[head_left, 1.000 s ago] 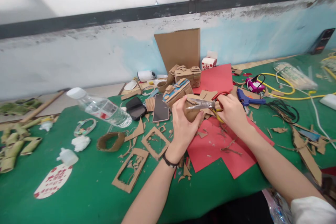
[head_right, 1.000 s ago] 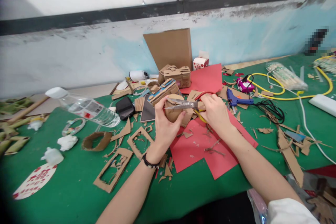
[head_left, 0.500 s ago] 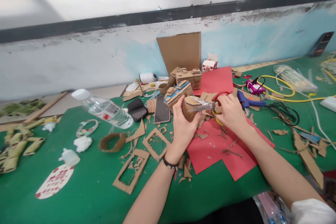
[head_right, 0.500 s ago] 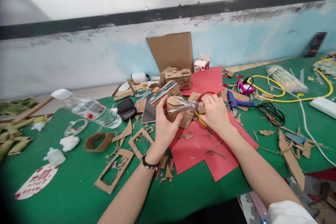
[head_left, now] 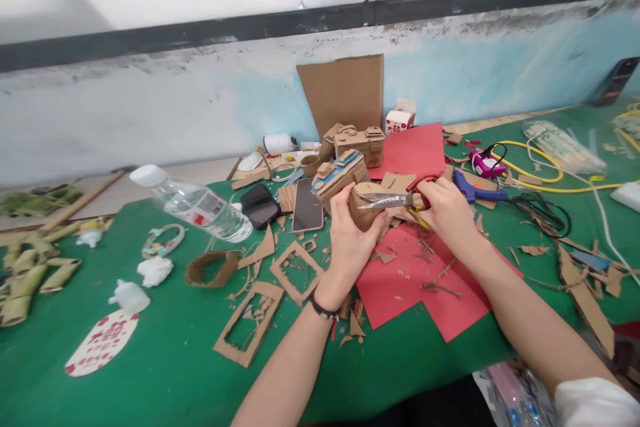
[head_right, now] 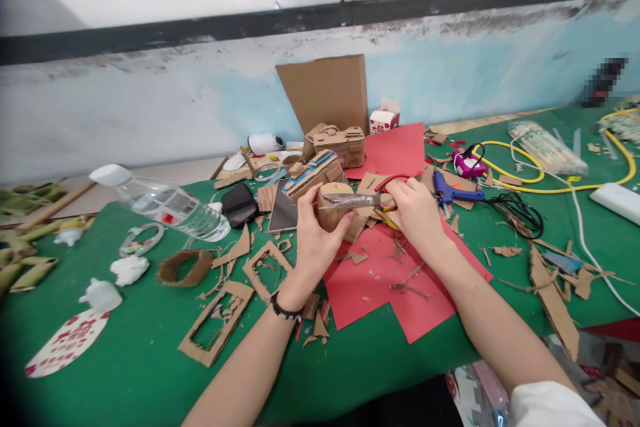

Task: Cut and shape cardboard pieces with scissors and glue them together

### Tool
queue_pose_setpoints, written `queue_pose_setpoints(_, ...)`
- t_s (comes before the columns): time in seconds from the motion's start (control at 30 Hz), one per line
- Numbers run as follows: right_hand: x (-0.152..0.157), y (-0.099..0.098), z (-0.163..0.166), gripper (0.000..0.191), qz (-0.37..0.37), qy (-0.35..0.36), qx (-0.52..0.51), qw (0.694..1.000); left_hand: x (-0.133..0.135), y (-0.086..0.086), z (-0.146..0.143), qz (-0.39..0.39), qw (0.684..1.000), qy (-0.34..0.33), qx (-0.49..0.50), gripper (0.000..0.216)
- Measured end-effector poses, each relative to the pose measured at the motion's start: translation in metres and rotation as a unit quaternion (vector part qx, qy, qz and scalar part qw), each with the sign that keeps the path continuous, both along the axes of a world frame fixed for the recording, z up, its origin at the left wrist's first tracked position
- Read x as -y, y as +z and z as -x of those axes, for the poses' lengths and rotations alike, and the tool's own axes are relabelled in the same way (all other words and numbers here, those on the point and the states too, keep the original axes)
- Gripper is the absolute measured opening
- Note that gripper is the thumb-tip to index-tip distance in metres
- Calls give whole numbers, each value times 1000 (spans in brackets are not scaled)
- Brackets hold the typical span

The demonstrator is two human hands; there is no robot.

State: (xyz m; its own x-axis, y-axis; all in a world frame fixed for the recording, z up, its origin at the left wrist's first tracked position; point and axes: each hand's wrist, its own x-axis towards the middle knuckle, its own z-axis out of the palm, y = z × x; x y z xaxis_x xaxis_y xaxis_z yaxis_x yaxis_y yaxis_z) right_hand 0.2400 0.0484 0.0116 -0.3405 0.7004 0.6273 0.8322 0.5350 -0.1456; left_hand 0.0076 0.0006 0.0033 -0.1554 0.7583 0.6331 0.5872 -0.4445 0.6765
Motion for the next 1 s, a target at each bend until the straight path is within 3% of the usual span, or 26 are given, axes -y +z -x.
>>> queue_pose_setpoints(0.33, 4, -6, 10, 13, -19, 3, 19, 1000, 4, 2, 1, 14, 998, 48, -31, 79)
queue_pose_setpoints(0.57, 7, -4, 10, 3, -13, -1, 31, 999, 4, 0, 3, -9, 995, 78, -67, 80)
queue_pose_setpoints(1.0, 5, -6, 7, 13, -62, -21, 20, 998, 2, 1, 5, 2, 995, 69, -65, 78)
